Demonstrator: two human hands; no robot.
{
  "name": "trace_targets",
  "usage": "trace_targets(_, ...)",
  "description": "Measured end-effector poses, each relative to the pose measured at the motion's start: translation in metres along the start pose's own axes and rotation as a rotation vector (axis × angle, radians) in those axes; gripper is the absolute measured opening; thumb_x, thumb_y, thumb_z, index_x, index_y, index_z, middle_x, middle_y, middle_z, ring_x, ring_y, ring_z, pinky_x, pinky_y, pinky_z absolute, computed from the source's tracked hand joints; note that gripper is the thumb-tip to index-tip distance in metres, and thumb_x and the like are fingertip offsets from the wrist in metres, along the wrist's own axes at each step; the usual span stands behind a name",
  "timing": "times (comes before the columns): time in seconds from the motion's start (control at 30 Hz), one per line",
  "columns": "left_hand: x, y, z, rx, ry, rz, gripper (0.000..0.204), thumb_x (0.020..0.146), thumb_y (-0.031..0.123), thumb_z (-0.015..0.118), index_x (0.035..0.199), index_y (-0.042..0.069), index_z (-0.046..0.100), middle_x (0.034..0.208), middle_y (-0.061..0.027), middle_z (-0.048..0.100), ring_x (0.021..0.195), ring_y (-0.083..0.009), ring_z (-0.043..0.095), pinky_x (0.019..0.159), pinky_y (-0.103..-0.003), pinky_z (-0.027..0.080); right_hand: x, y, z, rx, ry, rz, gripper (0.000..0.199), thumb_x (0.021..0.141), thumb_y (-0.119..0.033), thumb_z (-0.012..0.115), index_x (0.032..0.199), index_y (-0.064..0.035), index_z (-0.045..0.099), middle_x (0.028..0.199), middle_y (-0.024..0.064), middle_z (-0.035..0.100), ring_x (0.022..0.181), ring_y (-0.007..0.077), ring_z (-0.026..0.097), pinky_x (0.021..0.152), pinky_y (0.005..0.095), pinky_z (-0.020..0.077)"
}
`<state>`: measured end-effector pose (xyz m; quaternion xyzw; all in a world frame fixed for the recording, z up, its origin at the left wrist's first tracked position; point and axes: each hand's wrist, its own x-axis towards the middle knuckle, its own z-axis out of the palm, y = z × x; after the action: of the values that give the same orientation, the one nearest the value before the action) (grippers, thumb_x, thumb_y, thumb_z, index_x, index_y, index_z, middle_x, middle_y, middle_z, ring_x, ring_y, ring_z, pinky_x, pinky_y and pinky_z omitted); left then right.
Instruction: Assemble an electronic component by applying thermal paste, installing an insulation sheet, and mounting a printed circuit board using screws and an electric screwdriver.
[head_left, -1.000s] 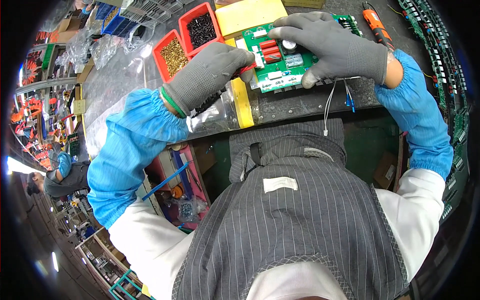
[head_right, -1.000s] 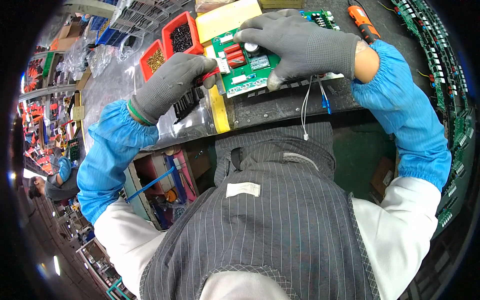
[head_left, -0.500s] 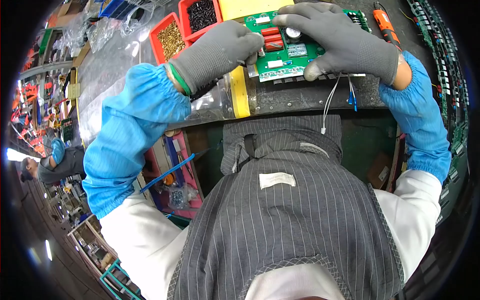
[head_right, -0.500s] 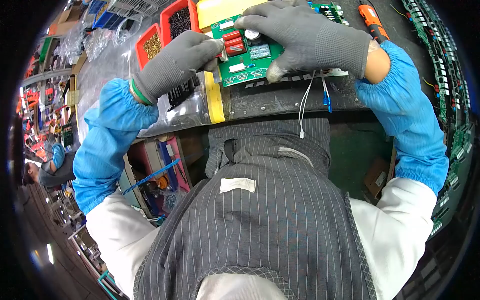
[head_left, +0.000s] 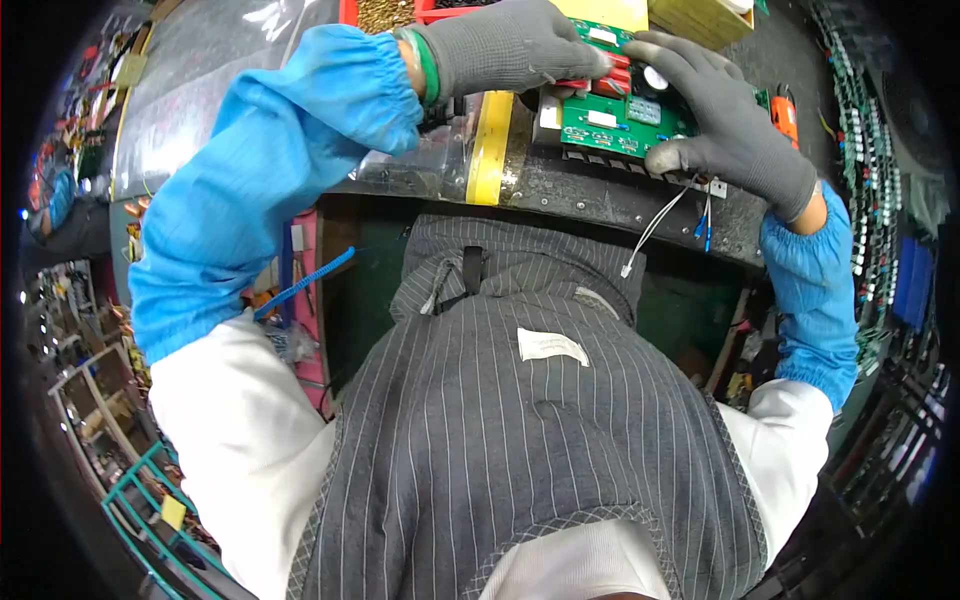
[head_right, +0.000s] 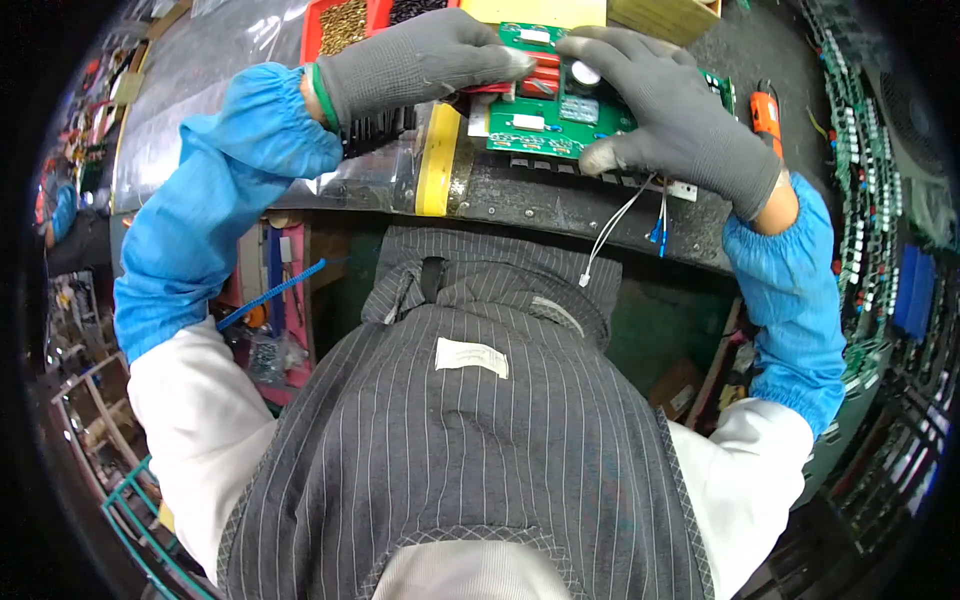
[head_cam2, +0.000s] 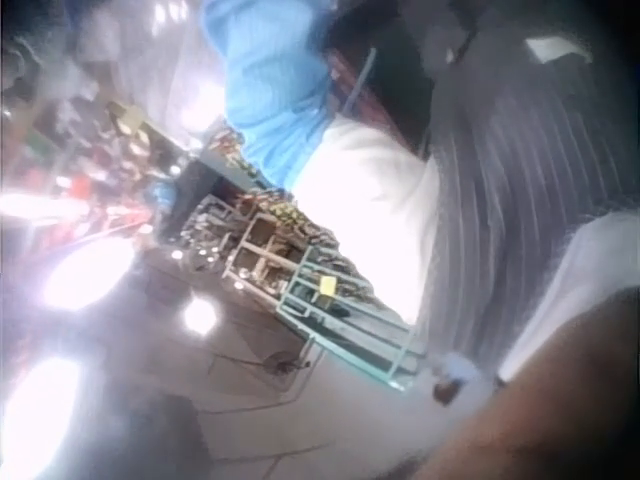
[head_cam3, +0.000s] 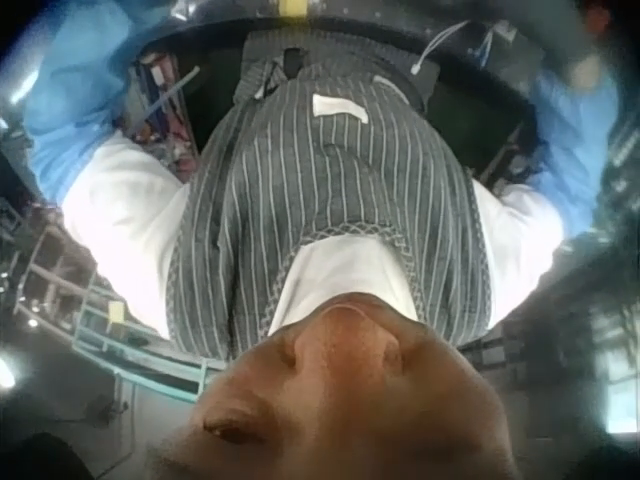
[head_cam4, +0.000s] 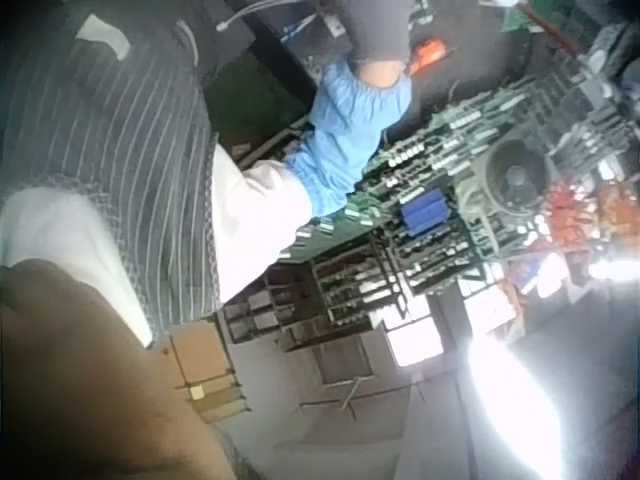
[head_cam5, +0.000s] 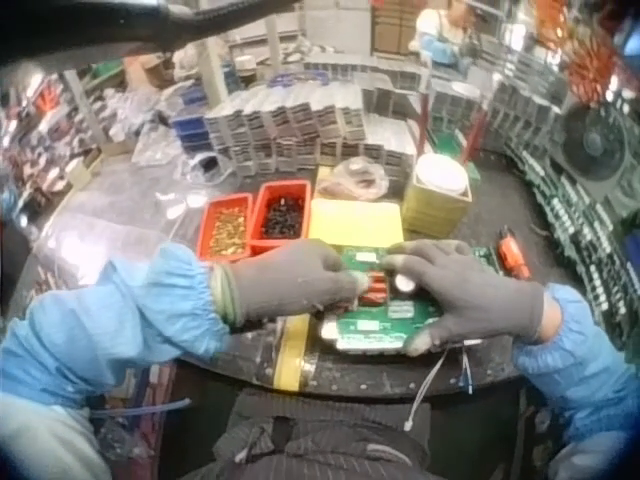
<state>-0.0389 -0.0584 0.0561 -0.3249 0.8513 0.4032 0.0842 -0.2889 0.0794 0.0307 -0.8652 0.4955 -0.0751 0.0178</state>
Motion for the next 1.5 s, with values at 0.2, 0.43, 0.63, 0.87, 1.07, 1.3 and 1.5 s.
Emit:
trace_targets(0.2,-0.042,-0.046,0.031,-0.361,0.516,0.420,0.043,0.097,0.039,0.074,0.114,0.000,0.067,0.087,-0.0013,0.063,0.075,-0.0085,0.058,0.068,-0.025,0.051,0.009,-0.012,-0.021,0.008,-0.068,0.060,0.106,0.069,-0.072,0.076,0.155,-0.0180,0.045,0.151,0.0128,0.050,0.139,0.0398,0.048,0.116,0.0560,0.0360)
trace_targets(0.43,-0.027,-0.063,0.117,-0.455,0.857,0.365,0.037,0.089,0.014,0.076,0.122,0.002,0.063,0.106,-0.0097,0.073,0.094,-0.0176,0.071,0.084,-0.034,0.057,0.077,-0.038,-0.003,0.322,0.219,-0.199,0.058,0.079,-0.028,0.087,0.129,-0.0125,0.061,0.128,0.0100,0.066,0.110,0.0324,0.069,0.090,0.0412,0.0576)
trace_targets(0.63,-0.001,-0.066,0.120,-0.153,1.156,0.378,0.032,0.088,0.014,0.077,0.113,0.006,0.059,0.096,-0.0141,0.070,0.090,-0.0346,0.071,0.078,-0.042,0.057,0.092,-0.031,0.014,0.359,0.247,-0.228,0.029,0.088,-0.013,0.078,0.116,-0.0128,0.070,0.107,0.0081,0.074,0.093,0.0277,0.073,0.080,0.0358,0.0598)
trace_targets(0.87,0.006,-0.075,0.131,0.079,1.085,0.366,0.032,0.086,0.010,0.074,0.115,0.008,0.060,0.100,-0.0146,0.066,0.096,-0.0354,0.067,0.082,-0.045,0.055,0.083,-0.033,0.011,0.313,0.213,-0.126,0.024,0.085,-0.014,0.078,0.108,-0.0137,0.076,0.093,0.0063,0.073,0.082,0.0244,0.071,0.073,0.0347,0.0583)
trace_targets(1.07,-0.005,-0.073,0.126,-0.149,0.918,0.461,0.026,0.094,0.013,0.069,0.118,0.006,0.064,0.109,-0.0156,0.068,0.101,-0.0361,0.067,0.087,-0.044,0.054,0.077,-0.033,0.016,0.307,0.292,-0.078,0.015,0.083,-0.013,0.074,0.097,-0.0101,0.076,0.091,0.0089,0.073,0.078,0.0256,0.072,0.073,0.0352,0.0584)
trace_targets(1.3,0.006,-0.073,0.112,-0.263,0.845,0.356,0.016,0.096,0.016,0.067,0.108,0.005,0.064,0.094,-0.0167,0.069,0.090,-0.0377,0.068,0.078,-0.046,0.053,0.083,-0.036,0.012,0.274,0.233,-0.055,0.011,0.079,-0.009,0.069,0.090,-0.0080,0.071,0.086,0.0100,0.069,0.077,0.0294,0.069,0.069,0.0396,0.0557)
trace_targets(1.5,0.004,-0.062,0.111,-0.239,0.910,0.208,0.016,0.095,0.019,0.069,0.103,0.006,0.063,0.091,-0.0160,0.068,0.089,-0.0390,0.068,0.078,-0.048,0.053,0.092,-0.041,0.010,0.235,0.246,-0.088,0.010,0.076,-0.007,0.067,0.086,-0.0070,0.065,0.083,0.0098,0.066,0.082,0.0321,0.065,0.071,0.0433,0.0535)
